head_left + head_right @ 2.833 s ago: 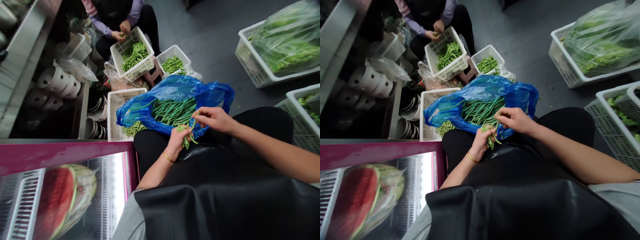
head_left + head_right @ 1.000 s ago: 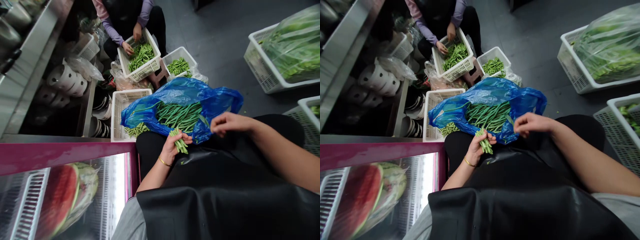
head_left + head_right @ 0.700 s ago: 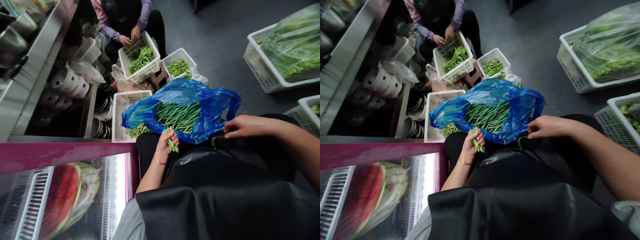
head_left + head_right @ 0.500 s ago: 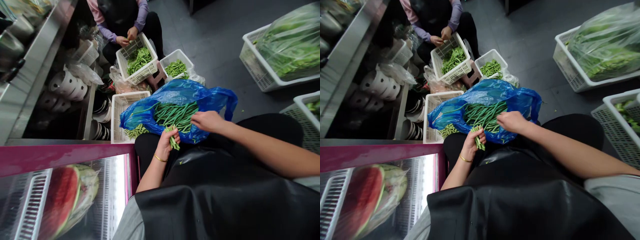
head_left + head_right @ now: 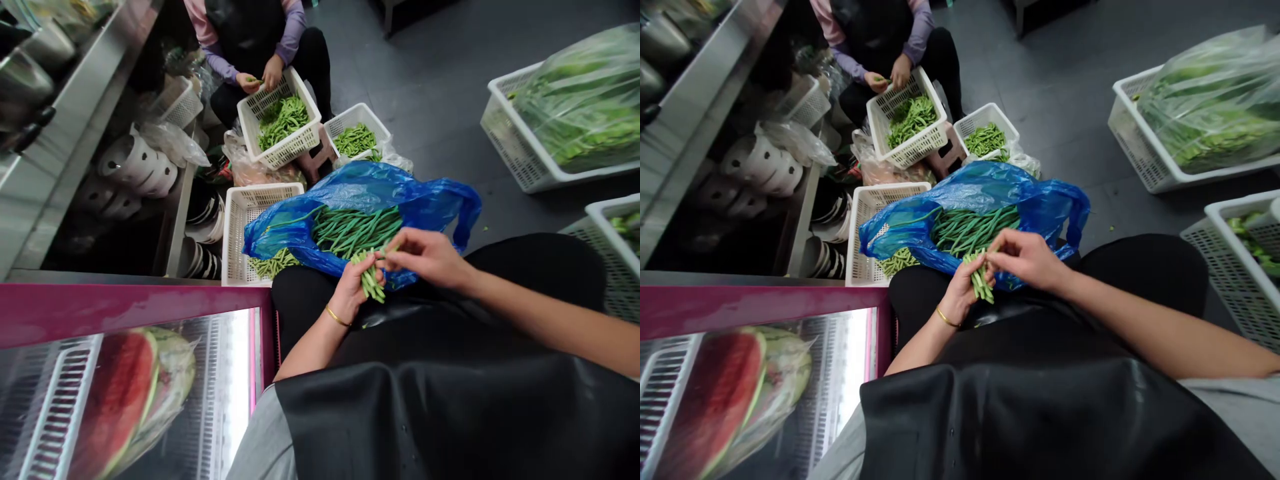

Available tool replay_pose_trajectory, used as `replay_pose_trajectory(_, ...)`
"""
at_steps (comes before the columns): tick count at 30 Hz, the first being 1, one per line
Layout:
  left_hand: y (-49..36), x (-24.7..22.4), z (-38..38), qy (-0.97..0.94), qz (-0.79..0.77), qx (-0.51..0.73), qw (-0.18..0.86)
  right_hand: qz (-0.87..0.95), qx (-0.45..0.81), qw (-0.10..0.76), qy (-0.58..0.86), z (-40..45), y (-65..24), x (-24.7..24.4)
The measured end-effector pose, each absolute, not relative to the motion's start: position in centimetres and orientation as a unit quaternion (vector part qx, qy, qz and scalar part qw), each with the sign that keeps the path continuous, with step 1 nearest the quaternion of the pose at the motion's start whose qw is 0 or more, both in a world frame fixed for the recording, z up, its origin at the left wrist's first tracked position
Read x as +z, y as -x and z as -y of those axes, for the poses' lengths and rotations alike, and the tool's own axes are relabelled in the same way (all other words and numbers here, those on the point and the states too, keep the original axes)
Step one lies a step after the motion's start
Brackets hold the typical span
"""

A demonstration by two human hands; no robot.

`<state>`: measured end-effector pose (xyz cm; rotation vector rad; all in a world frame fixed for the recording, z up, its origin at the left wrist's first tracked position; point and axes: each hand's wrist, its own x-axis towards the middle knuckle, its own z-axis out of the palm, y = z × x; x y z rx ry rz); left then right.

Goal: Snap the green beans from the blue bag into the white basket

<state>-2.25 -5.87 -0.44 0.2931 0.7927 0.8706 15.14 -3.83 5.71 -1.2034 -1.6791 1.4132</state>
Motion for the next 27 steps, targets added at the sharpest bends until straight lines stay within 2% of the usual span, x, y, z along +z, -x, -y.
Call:
replay_pose_trajectory(3, 1.5, 0.7, 5.5, -0.137, -0.341, 0.453, 0.812, 0.597, 0.575, 0.335, 0.448, 7.8, -15.9, 5.3)
replay_pose_trajectory(7, 1.1, 2.1, 5.8, -0.18, -0.367, 0.496, 0.766, 0.674, 0.441, 0.326, 0.494, 9.4, -17.0, 3.1)
replay_pose_trajectory(9, 0.8, 2.1, 6.2, -0.241, -0.413, 0.511, 0.714, 0.768, 0.333, 0.254, 0.485, 9.1, -17.4, 2.0)
replay_pose_trajectory(11, 0.3, 1.9, 6.8, -0.3, -0.467, 0.501, 0.664, 0.835, 0.254, 0.13, 0.471, 8.3, -17.4, 1.4)
replay_pose_trajectory(13, 0.0, 1.5, 7.3, -0.329, -0.504, 0.482, 0.637, 0.848, 0.248, 0.014, 0.468, 7.3, -17.4, 1.3)
replay_pose_trajectory(15, 0.0, 1.4, 7.6, -0.327, -0.515, 0.476, 0.633, 0.833, 0.321, -0.031, 0.45, 6.0, -17.6, 1.8)
replay_pose_trajectory(17, 0.2, 1.6, 7.6, -0.308, -0.506, 0.484, 0.644, 0.794, 0.407, 0.024, 0.452, 4.8, -18.1, 2.5)
replay_pose_trajectory(21, 0.6, 2.2, 7.5, -0.217, -0.484, 0.522, 0.668, 0.551, 0.46, 0.324, 0.616, 3.3, -19.8, 3.0)
replay_pose_trajectory(22, 0.7, 2.4, 7.5, -0.204, -0.482, 0.521, 0.675, 0.49, 0.47, 0.372, 0.633, 3.3, -20.1, 2.9)
replay_pose_trajectory(23, 0.8, 2.4, 7.5, -0.202, -0.479, 0.511, 0.685, 0.465, 0.497, 0.378, 0.628, 3.3, -20.3, 2.7)
replay_pose_trajectory(24, 0.9, 2.5, 7.5, -0.21, -0.475, 0.494, 0.697, 0.478, 0.538, 0.345, 0.603, 3.4, -20.4, 2.6)
replay_pose_trajectory(27, 1.1, 2.4, 7.6, -0.244, -0.467, 0.427, 0.735, 0.579, 0.635, 0.167, 0.483, 3.1, -20.1, 2.7)
